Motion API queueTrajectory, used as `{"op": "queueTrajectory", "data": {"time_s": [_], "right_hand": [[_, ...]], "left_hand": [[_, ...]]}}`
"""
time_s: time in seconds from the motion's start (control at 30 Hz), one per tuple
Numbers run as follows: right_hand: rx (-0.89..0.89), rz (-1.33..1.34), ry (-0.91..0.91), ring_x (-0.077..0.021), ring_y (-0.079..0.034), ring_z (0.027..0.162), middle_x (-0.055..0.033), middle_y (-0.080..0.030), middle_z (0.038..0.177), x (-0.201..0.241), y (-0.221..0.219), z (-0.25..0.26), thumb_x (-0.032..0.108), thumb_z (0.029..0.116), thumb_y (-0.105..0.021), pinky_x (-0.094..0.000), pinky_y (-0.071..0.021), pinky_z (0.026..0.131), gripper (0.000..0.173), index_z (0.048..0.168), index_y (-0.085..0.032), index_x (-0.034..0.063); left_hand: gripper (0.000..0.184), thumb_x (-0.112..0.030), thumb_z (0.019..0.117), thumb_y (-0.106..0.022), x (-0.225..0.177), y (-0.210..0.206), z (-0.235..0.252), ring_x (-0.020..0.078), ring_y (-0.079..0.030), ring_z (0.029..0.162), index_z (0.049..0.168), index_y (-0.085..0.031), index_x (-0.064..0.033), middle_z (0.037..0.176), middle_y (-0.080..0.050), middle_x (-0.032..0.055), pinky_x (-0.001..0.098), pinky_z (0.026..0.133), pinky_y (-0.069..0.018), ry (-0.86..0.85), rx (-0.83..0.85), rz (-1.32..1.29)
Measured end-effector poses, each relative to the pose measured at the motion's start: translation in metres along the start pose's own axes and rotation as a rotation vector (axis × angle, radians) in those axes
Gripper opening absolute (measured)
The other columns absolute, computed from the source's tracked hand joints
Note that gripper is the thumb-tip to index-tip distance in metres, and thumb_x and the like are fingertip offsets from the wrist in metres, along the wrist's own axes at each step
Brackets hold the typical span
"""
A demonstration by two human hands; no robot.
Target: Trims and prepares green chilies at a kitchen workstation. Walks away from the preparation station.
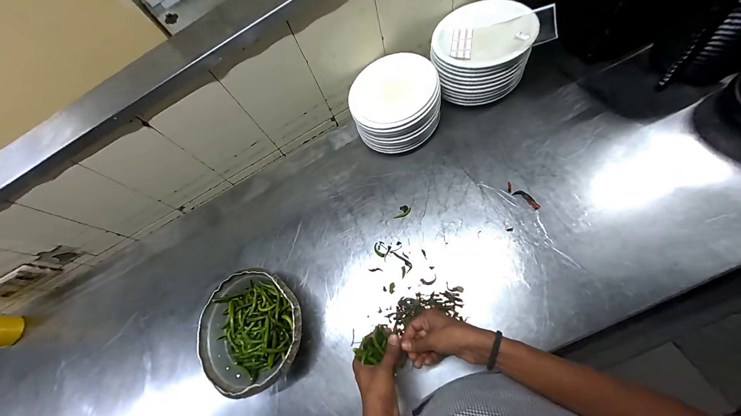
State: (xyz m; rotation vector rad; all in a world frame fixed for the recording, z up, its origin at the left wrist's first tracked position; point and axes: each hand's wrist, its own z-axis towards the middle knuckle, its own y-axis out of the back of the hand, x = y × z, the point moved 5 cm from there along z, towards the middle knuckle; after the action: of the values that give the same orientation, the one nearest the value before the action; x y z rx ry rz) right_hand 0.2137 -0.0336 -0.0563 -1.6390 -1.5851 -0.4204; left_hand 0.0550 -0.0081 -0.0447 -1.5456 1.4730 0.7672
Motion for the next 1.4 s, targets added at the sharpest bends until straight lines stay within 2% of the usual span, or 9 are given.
{"op": "queueTrajectory", "data": {"time_s": [0.27, 0.37, 0.5, 0.6, 0.77, 0.93, 1.07, 1.2, 1.4], "right_hand": [[-0.043, -0.703, 0.681, -0.0192, -0.069, 0.092, -0.0068, -0.073, 0.097, 0.033, -0.019, -0.016, 0.021, 0.1038, -0.054, -0.0433, -0.0541, 0.089, 0.023, 0.103, -0.073, 0.0082], [-0.099, -0.853, 0.565, -0.0262, -0.070, 0.093, -0.0099, -0.072, 0.097, 0.035, -0.014, -0.013, 0.027, 0.1060, -0.049, -0.0511, -0.0533, 0.087, 0.029, 0.109, -0.072, 0.0097], [-0.240, -1.026, 0.352, -0.0288, -0.065, 0.116, -0.0095, -0.072, 0.118, 0.034, 0.019, 0.006, 0.026, 0.1072, -0.046, -0.0522, -0.0475, 0.102, 0.032, 0.121, -0.073, 0.0159], [-0.453, -0.895, 0.404, -0.0271, -0.068, 0.106, -0.0093, -0.073, 0.109, 0.051, 0.049, 0.022, 0.018, 0.1025, -0.056, -0.0509, -0.0542, 0.094, 0.022, 0.111, -0.076, 0.0129], [-0.767, -0.839, 0.333, -0.0325, -0.071, 0.094, -0.0130, -0.074, 0.099, 0.088, 0.090, 0.061, 0.015, 0.1003, -0.057, -0.0554, -0.0565, 0.081, 0.024, 0.118, -0.072, 0.0128], [-0.750, -1.107, 0.390, -0.0290, -0.069, 0.091, -0.0078, -0.074, 0.095, 0.082, 0.085, 0.086, 0.016, 0.0951, -0.059, -0.0533, -0.0492, 0.087, 0.027, 0.120, -0.070, 0.0157], [-0.656, -0.596, 0.616, -0.0240, -0.065, 0.081, -0.0112, -0.068, 0.103, 0.086, 0.064, 0.050, 0.011, 0.0991, -0.058, -0.0468, -0.0555, 0.072, 0.028, 0.124, -0.070, 0.0095], [-0.263, 0.169, 0.442, -0.0175, -0.068, 0.074, -0.0115, -0.071, 0.093, 0.075, 0.037, 0.024, 0.012, 0.1015, -0.063, -0.0331, -0.0597, 0.070, 0.018, 0.115, -0.069, 0.0004], [-0.013, 0.331, 0.228, -0.0208, -0.074, 0.083, -0.0146, -0.074, 0.095, 0.051, 0.004, 0.002, 0.003, 0.0982, -0.064, -0.0351, -0.0622, 0.080, 0.018, 0.114, -0.064, -0.0058]], "left_hand": [[0.019, -0.016, 0.1039, -0.055, 0.014, -0.001, 0.003, 0.0150, -0.066, 0.065, 0.098, -0.064, -0.0007, 0.079, -0.066, 0.0103, 0.0270, 0.060, -0.0585, 0.496, 0.032, -0.600], [0.014, -0.011, 0.1027, -0.055, 0.007, 0.008, 0.001, 0.0186, -0.069, 0.072, 0.103, -0.062, 0.0010, 0.087, -0.069, 0.0142, 0.0298, 0.065, -0.0610, 0.452, 0.027, -0.587], [0.011, 0.003, 0.0983, -0.052, 0.000, 0.018, -0.002, 0.0286, -0.073, 0.088, 0.108, -0.058, 0.0021, 0.102, -0.071, 0.0204, 0.0393, 0.079, -0.0627, 0.393, -0.010, -0.648], [0.012, 0.003, 0.0975, -0.056, 0.002, 0.025, -0.001, 0.0193, -0.068, 0.071, 0.109, -0.057, -0.0003, 0.091, -0.068, 0.0146, 0.0310, 0.064, -0.0605, 0.383, -0.024, -0.569], [0.004, -0.004, 0.0999, -0.060, 0.006, 0.023, -0.003, 0.0140, -0.062, 0.059, 0.103, -0.058, -0.0029, 0.078, -0.062, 0.0091, 0.0257, 0.055, -0.0565, 0.420, 0.027, -0.522], [0.004, -0.003, 0.0987, -0.059, 0.009, 0.015, -0.010, 0.0144, -0.061, 0.059, 0.103, -0.058, -0.0029, 0.078, -0.061, 0.0091, 0.0260, 0.054, -0.0561, 0.446, 0.072, -0.555], [0.006, -0.004, 0.0986, -0.061, 0.013, 0.026, -0.010, 0.0144, -0.063, 0.060, 0.104, -0.058, -0.0034, 0.079, -0.063, 0.0088, 0.0264, 0.055, -0.0567, 0.428, 0.032, -0.549], [0.014, 0.003, 0.0958, -0.063, 0.024, 0.029, -0.009, 0.0165, -0.066, 0.065, 0.107, -0.057, -0.0022, 0.086, -0.067, 0.0123, 0.0282, 0.058, -0.0585, 0.390, -0.012, -0.492], [0.029, 0.006, 0.0903, -0.069, 0.005, 0.012, -0.001, 0.0171, -0.067, 0.075, 0.117, -0.060, 0.0010, 0.104, -0.070, 0.0156, 0.0293, 0.064, -0.0594, 0.240, 0.033, -0.400]]}}
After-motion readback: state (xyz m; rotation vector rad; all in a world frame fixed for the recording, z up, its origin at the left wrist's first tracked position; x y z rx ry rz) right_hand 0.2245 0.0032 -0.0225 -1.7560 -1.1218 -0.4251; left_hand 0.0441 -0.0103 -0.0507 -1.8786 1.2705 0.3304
